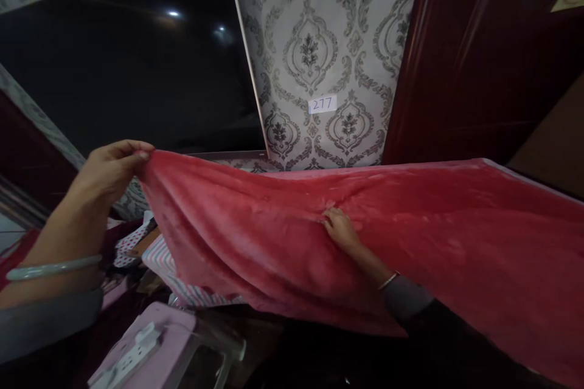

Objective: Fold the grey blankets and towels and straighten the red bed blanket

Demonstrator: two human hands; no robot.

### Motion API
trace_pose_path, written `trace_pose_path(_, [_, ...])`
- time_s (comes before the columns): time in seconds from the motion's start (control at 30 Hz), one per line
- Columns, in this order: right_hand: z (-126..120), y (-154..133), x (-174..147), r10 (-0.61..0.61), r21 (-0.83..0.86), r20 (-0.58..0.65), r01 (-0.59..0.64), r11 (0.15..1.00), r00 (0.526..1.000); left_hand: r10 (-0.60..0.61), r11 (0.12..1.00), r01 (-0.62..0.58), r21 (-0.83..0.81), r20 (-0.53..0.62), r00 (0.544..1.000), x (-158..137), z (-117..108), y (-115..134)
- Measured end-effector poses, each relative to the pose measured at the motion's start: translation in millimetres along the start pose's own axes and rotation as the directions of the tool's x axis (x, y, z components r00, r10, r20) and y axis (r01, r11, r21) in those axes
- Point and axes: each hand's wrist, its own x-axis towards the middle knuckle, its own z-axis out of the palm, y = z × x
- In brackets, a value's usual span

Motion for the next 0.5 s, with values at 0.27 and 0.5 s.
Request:
trace_pose_path(0.27, [-88.7,22.5,-13.9,-0.042,0.078,-0.399,0.079,0.994,0.916,-0.101,0.995,0.103,0.001,0.185,0.978,0.7,10.1,-35.6])
trace_pose_path(0.5, [-170.3,20.2,-22.9,0.030,-0.029,-0.480,-0.050,0.998,0.877,-0.017,0.996,-0.017,0.087,0.369,0.929,-10.3,27.1,-48.0])
